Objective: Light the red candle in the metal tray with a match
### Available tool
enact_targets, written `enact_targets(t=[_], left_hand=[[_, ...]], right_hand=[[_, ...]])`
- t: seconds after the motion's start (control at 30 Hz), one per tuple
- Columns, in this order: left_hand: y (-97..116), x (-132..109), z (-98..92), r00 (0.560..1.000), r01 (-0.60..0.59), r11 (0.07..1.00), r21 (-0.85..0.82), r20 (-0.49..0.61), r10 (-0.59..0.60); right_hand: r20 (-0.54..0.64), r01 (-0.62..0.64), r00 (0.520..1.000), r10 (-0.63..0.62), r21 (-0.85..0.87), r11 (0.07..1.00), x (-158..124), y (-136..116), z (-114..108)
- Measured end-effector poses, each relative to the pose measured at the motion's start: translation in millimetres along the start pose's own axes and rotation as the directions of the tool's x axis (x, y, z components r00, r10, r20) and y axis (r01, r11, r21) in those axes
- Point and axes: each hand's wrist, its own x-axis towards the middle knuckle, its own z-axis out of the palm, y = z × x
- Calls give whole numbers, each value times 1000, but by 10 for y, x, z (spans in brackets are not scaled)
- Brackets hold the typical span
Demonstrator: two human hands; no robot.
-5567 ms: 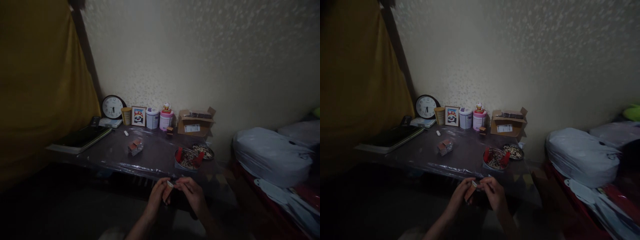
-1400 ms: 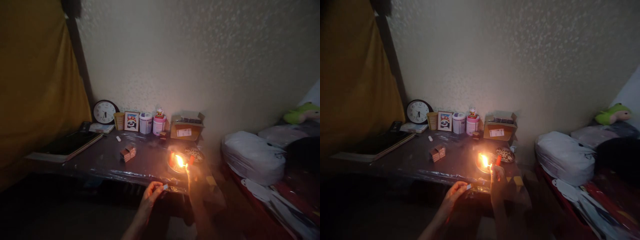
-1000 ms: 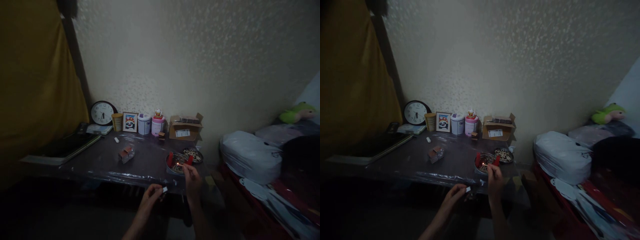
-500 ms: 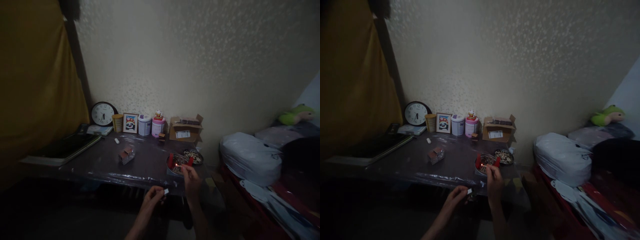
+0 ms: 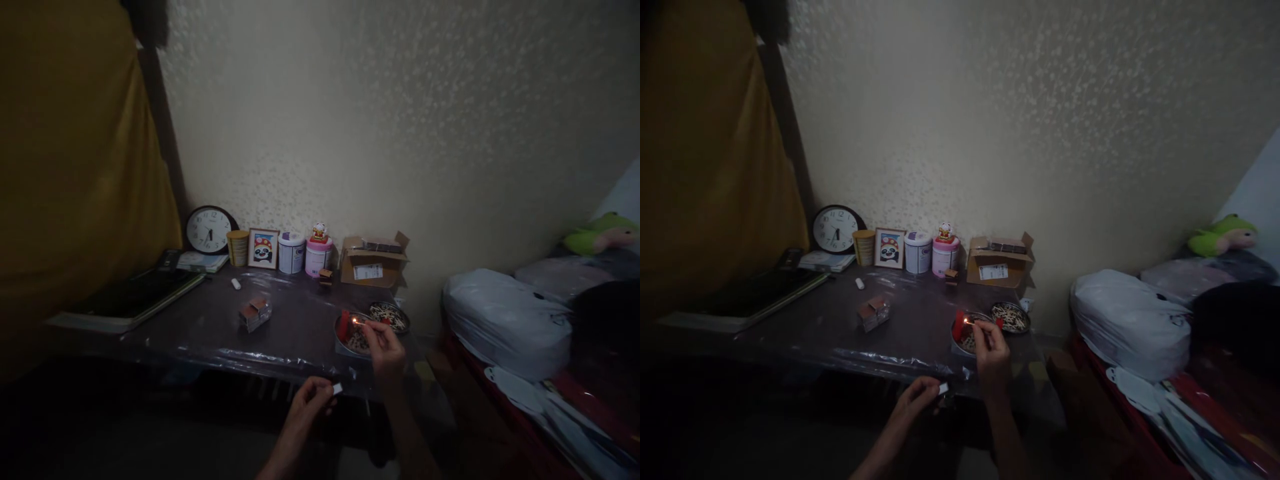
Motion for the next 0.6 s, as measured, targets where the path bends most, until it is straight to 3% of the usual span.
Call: enact_targets(t=[0.6], left_hand=[[-56,41,-35,1000,-13,1000,15,-24,13]], right_hand=[[-20,6,1000,-5,34,999,196,296,190]])
